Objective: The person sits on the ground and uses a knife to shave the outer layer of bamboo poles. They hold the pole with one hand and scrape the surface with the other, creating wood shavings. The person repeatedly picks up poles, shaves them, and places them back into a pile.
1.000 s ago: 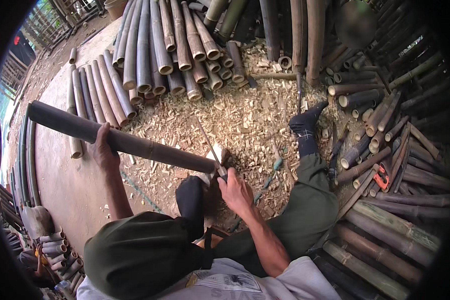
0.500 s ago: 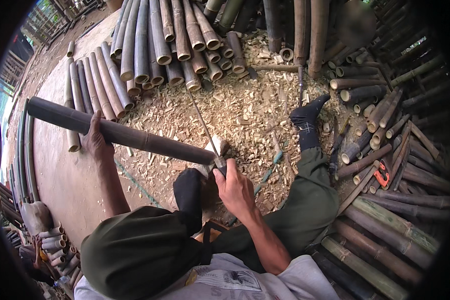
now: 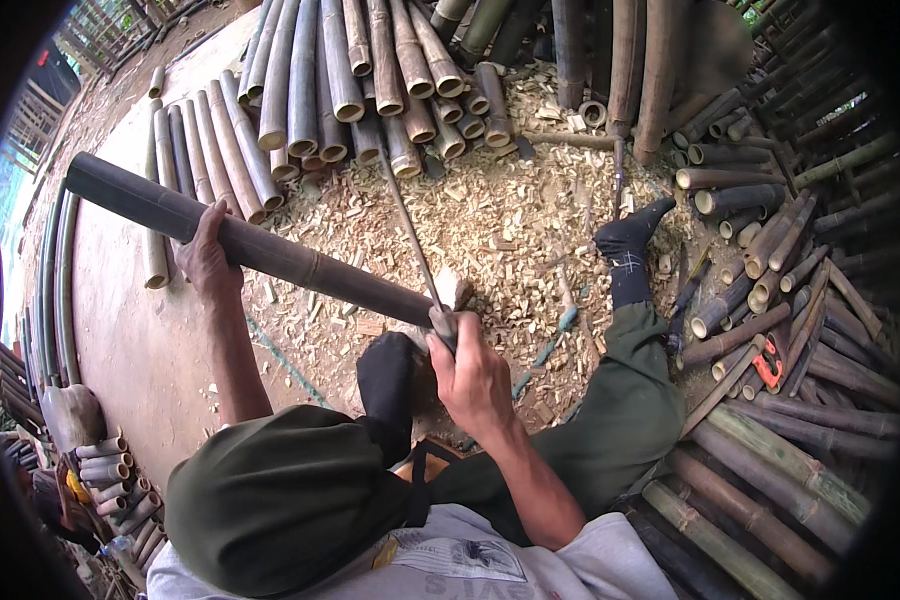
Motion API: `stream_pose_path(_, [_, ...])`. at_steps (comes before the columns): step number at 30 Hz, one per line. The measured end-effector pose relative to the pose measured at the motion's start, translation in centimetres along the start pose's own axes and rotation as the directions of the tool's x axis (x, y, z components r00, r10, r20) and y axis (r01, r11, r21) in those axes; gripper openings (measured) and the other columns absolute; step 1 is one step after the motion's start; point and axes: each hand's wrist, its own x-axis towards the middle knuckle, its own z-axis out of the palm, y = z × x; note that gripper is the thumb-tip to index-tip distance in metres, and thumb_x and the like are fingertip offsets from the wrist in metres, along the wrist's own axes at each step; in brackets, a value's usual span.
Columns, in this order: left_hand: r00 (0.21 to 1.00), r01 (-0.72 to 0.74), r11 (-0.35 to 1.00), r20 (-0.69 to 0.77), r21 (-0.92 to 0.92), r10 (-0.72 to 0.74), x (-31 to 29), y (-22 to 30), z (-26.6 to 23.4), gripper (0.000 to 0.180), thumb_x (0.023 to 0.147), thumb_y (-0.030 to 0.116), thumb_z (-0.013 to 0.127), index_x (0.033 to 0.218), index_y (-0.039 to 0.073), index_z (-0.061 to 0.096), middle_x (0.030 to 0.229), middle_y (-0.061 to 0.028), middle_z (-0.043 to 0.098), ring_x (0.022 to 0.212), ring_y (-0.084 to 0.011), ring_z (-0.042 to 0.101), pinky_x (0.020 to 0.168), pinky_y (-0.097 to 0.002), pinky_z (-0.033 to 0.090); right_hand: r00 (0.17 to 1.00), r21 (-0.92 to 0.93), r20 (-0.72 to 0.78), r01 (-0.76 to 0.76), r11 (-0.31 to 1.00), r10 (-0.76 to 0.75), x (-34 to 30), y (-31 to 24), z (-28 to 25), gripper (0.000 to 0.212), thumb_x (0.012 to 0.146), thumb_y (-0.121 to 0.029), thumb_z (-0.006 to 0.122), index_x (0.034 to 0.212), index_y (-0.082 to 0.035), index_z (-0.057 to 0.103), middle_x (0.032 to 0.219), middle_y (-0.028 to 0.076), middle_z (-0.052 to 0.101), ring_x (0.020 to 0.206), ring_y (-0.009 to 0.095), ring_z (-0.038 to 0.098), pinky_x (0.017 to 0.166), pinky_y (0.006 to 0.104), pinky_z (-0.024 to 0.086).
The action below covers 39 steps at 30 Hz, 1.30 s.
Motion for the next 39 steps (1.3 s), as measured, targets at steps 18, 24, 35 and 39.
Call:
stream_pose_path(18, [0.958,0.113,0.988,0.275,-0.102,-0.081,-0.7,1.2,-0.4,0.039,0.085,0.007,0.082,0.115,-0.01,0.062,0.095,-0.0182,0.071,0.088,-0.0268,0.072,0.082,-0.0399,0.061,0.942,-0.307,0.066,-0.295,0.905,0.33,-1.1,9.5,4.6,0.036,0.104,-0.032,0.059,0.119,-0.001,0.051,0.087,0.028,0.071,0.08,0.05,0.07,0.064,0.0556,0.055])
stream_pose_path(24, [0.928,0.077,0.984,0.371,-0.159,-0.012,-0.9,2.0,-0.6,0.047,0.087,0.002,0.076,0.126,-0.001,0.051,0.106,-0.0162,0.067,0.093,-0.0281,0.071,0.084,-0.0423,0.061,0.983,-0.243,0.08,-0.14,0.96,0.164,0.3,3.3,0.9,0.033,0.104,-0.029,0.06,0.12,-0.001,0.053,0.094,0.028,0.071,0.082,0.048,0.07,0.067,0.0538,0.055])
stream_pose_path(35, [0.981,0.105,0.982,0.176,-0.159,-0.076,-2.1,3.0,-0.1,0.059,0.083,0.012,0.085,0.13,-0.003,0.054,0.105,-0.0159,0.069,0.09,-0.0272,0.072,0.082,-0.0418,0.062,0.933,-0.351,0.113,-0.284,0.892,0.342,-1.5,10.7,4.4,0.044,0.103,-0.04,0.057,0.114,0.002,0.051,0.091,0.033,0.068,0.089,0.053,0.068,0.077,0.0612,0.052])
stream_pose_path(39, [0.991,-0.064,0.996,-0.117,0.061,0.071,-1.1,2.8,-0.5,0.053,0.08,0.009,0.089,0.122,-0.004,0.059,0.096,-0.0136,0.07,0.082,-0.0234,0.071,0.072,-0.0375,0.063,0.987,-0.189,0.047,-0.14,0.972,0.151,-0.1,0.7,-0.1,0.032,0.104,-0.029,0.058,0.116,0.0,0.053,0.095,0.029,0.07,0.085,0.05,0.069,0.071,0.0565,0.053])
